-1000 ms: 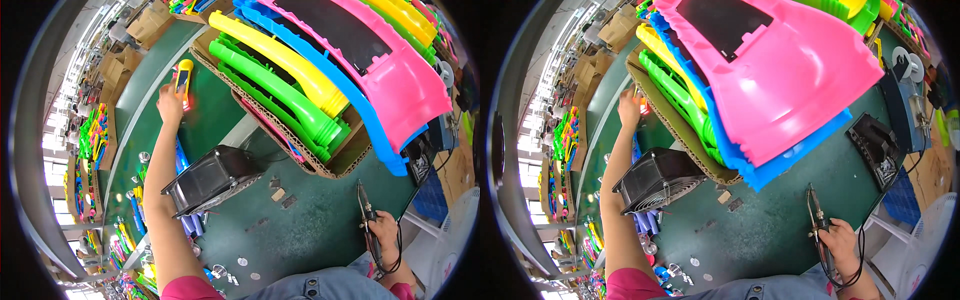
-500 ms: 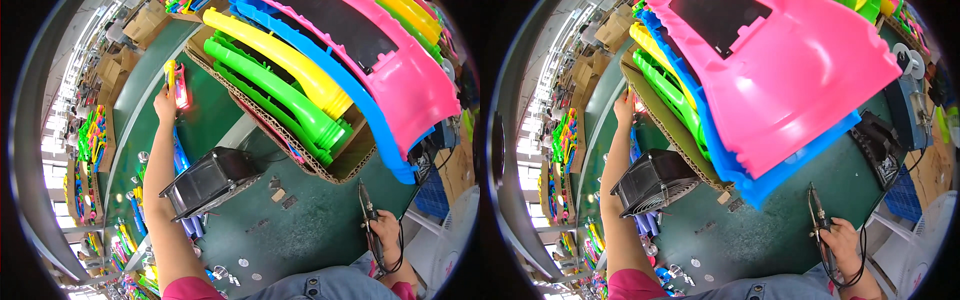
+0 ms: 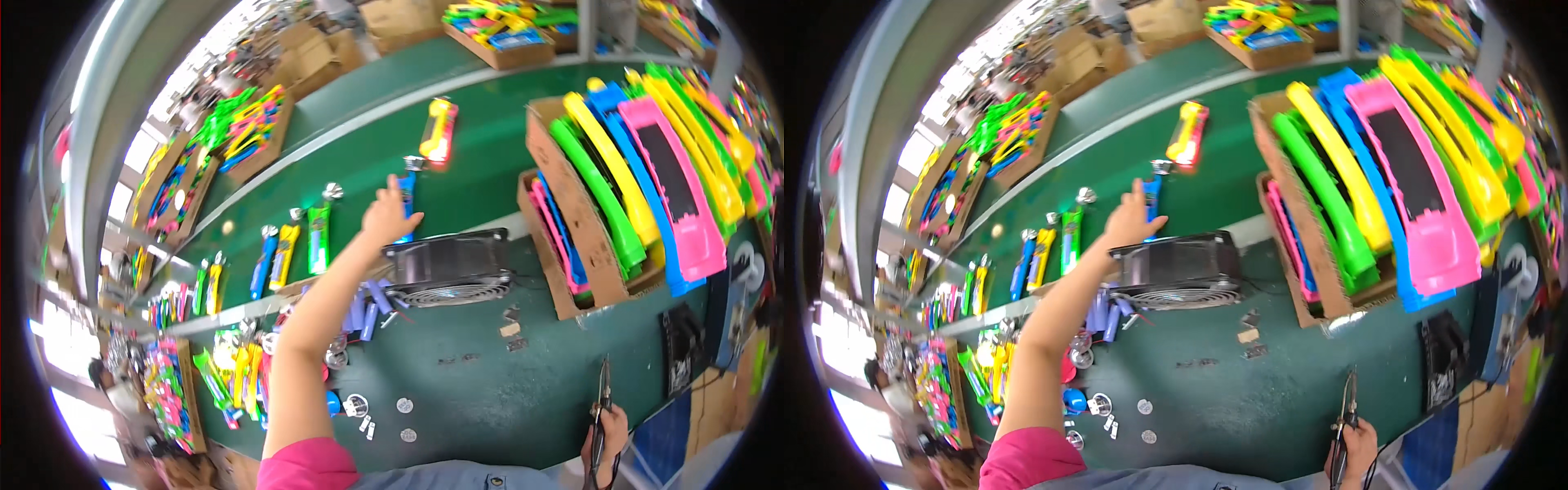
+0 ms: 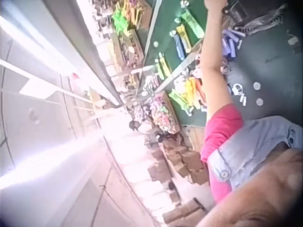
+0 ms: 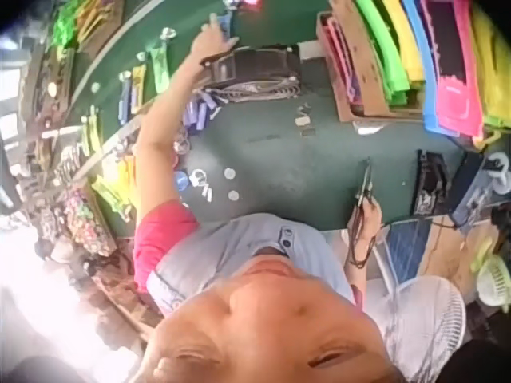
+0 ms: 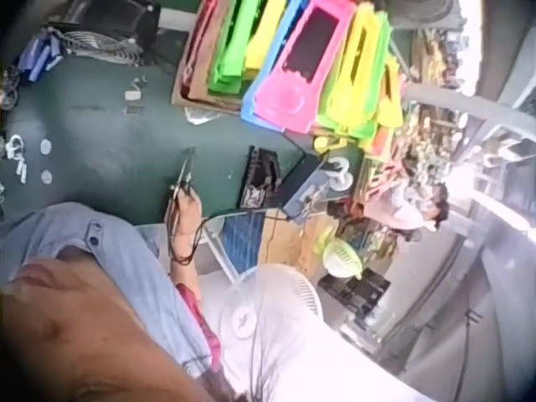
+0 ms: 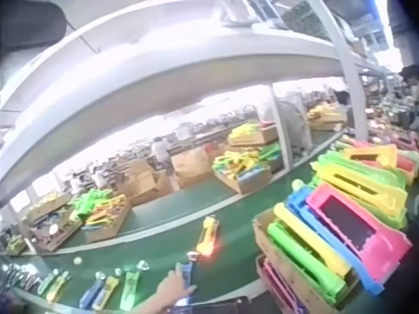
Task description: The person handles flashlight casings from cardboard boxes, solders components inside the casings using a soldering iron, and places assembled flashlights onto the conveyor belt.
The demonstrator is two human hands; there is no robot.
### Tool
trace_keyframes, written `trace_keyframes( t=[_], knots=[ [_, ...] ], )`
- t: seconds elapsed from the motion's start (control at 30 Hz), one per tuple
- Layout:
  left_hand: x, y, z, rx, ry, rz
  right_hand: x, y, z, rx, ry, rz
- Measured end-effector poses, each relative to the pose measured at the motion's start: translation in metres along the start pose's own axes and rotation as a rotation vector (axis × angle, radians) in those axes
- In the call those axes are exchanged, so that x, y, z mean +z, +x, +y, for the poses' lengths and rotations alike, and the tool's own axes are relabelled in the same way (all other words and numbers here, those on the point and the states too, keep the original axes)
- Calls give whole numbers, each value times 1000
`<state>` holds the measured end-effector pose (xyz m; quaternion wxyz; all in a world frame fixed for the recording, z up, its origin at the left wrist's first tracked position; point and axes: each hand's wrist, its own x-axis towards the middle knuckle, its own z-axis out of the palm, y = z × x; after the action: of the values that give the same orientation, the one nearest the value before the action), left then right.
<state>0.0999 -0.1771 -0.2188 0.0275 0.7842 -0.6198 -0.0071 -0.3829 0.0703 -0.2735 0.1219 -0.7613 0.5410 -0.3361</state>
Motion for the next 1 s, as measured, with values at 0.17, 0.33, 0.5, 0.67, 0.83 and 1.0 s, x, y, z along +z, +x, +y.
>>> trace_keyframes(
  t=[0.17,0.33,0.5,0.67,0.83,1.0],
  knots=[
    [-15,-8,-24,-242,-100,-38,1,11,-8,63,-6,10],
    [-36,-41,-102,-375,35,37,-9,17,-2,526,352,-221],
    [-22,-52,-123,-361,31,80,0,-1,48,70,27,-213],
    [-27,-62,-118,-468,-85,73,-3,-3,48,220,6,-365],
    [-68,-86,-128,-322,33,336,14,3,15,110,-10,-54],
    [-167,-198,-172,-143,-84,260,-1,14,-22,11,334,241]
  ],
)
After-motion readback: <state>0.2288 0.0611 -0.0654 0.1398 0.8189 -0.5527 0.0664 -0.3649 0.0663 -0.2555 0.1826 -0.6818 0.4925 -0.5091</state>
